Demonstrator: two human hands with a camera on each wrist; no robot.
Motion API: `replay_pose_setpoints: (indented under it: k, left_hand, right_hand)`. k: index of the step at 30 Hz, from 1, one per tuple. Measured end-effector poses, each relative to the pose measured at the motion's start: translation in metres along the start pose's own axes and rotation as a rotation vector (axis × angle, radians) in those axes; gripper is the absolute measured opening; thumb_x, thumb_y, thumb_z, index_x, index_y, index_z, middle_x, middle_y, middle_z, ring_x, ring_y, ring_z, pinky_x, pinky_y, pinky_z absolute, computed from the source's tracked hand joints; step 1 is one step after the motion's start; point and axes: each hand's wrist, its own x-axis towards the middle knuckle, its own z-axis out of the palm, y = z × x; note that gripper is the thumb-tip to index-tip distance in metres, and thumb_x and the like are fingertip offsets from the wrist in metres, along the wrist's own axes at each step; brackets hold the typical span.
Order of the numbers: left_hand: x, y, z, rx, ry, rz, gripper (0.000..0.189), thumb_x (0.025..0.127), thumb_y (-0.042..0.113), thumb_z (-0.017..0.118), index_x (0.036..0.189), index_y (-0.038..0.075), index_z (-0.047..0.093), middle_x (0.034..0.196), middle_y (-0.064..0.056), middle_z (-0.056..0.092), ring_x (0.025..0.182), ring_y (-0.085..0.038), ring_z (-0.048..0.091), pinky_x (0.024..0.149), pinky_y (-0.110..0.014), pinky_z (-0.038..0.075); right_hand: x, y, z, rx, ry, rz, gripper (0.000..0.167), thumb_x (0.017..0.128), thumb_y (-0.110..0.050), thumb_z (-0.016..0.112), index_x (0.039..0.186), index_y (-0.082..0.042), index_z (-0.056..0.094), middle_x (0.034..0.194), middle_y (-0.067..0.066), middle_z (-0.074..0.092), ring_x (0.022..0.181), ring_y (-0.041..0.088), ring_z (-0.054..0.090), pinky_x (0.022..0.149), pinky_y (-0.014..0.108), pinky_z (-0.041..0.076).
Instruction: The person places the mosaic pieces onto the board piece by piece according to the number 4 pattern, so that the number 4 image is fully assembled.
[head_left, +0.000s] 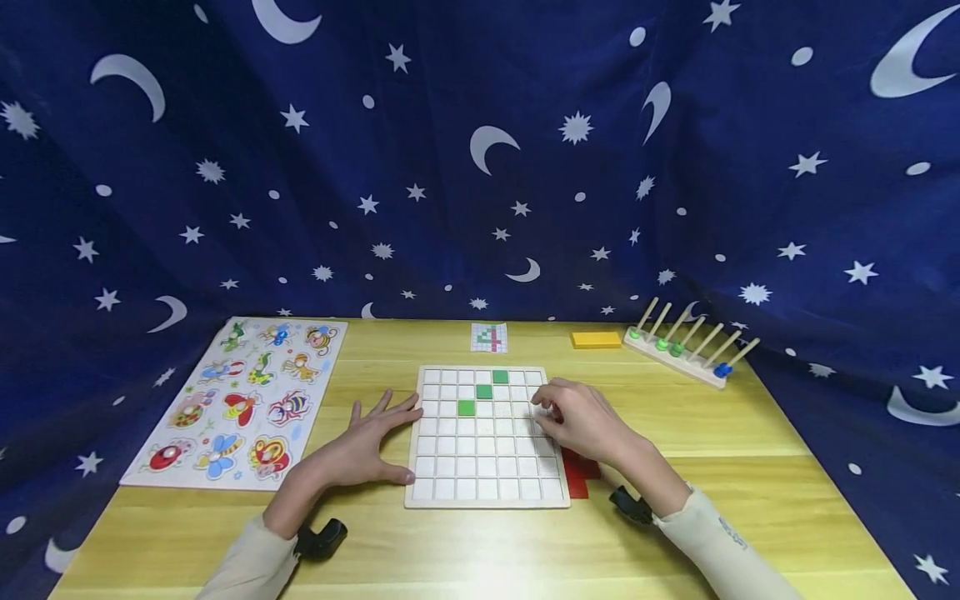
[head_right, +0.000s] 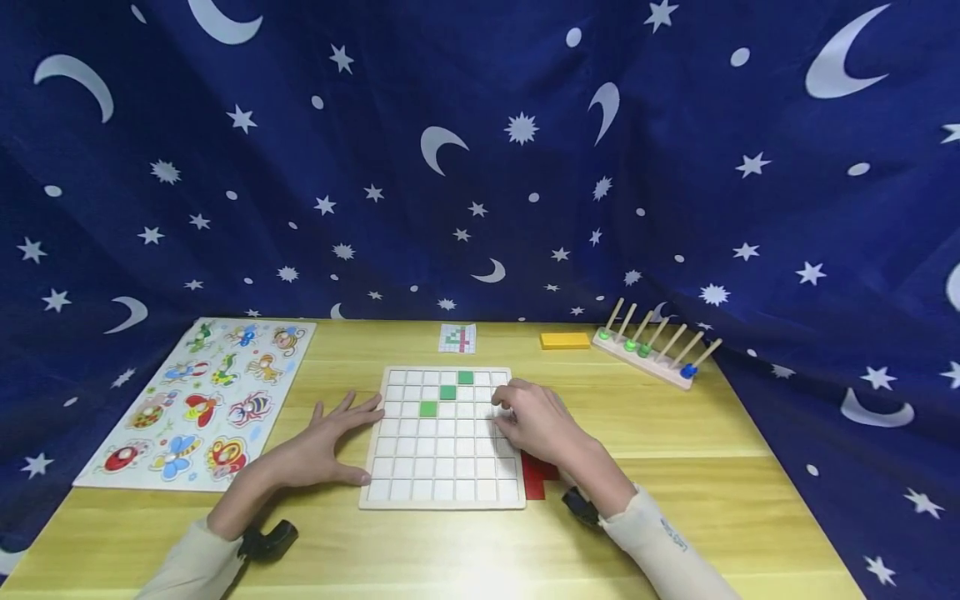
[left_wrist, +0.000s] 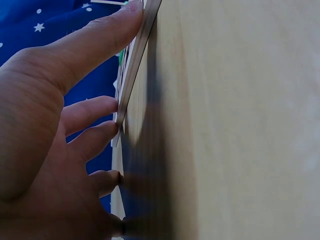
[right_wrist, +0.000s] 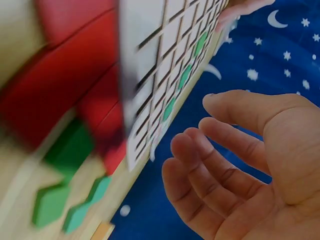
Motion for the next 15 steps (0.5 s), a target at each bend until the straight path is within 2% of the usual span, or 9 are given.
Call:
replay_pose_setpoints:
  k: [4,9,15]
  left_hand:
    - [0.001,0.001,0.0,0.004,0.0,0.01,0.093,0.074,0.045,0.087,0.151,0.013,0.046,0.163,-0.007,0.024,0.15,-0.042,0.002,0.106,-0.074,-0.013]
    - [0.001,0.001,0.0,-0.002,0.004,0.009,0.093,0.073,0.042,0.088,0.151,0.012,0.046,0.163,-0.007,0.024,0.15,-0.042,0.002,0.107,-0.073,-0.014]
    - [0.0,0.0,-0.001,0.001,-0.001,0.004,0.094,0.073,0.043,0.088,0.151,0.013,0.045,0.164,-0.007,0.023,0.15,-0.042,0.002,0.108,-0.073,-0.014]
  right_hand:
    - [-0.018,0.015,-0.008,-0.017,-0.006,0.053,0.015,0.08,-0.007,0.08,0.093,-0.008,0.073,0.083,0.0,0.065,0.069,0.011,0.06,0.059,0.027,0.049]
    - [-0.037,0.03,-0.014,-0.035,-0.012,0.086,0.015,0.079,-0.004,0.079,0.093,-0.008,0.073,0.084,-0.001,0.066,0.074,0.016,0.065,0.063,0.031,0.053]
    - [-0.054,0.041,-0.016,-0.079,-0.023,0.119,0.023,0.073,0.0,0.079,0.095,-0.006,0.075,0.083,0.0,0.065,0.069,0.012,0.057,0.06,0.031,0.049]
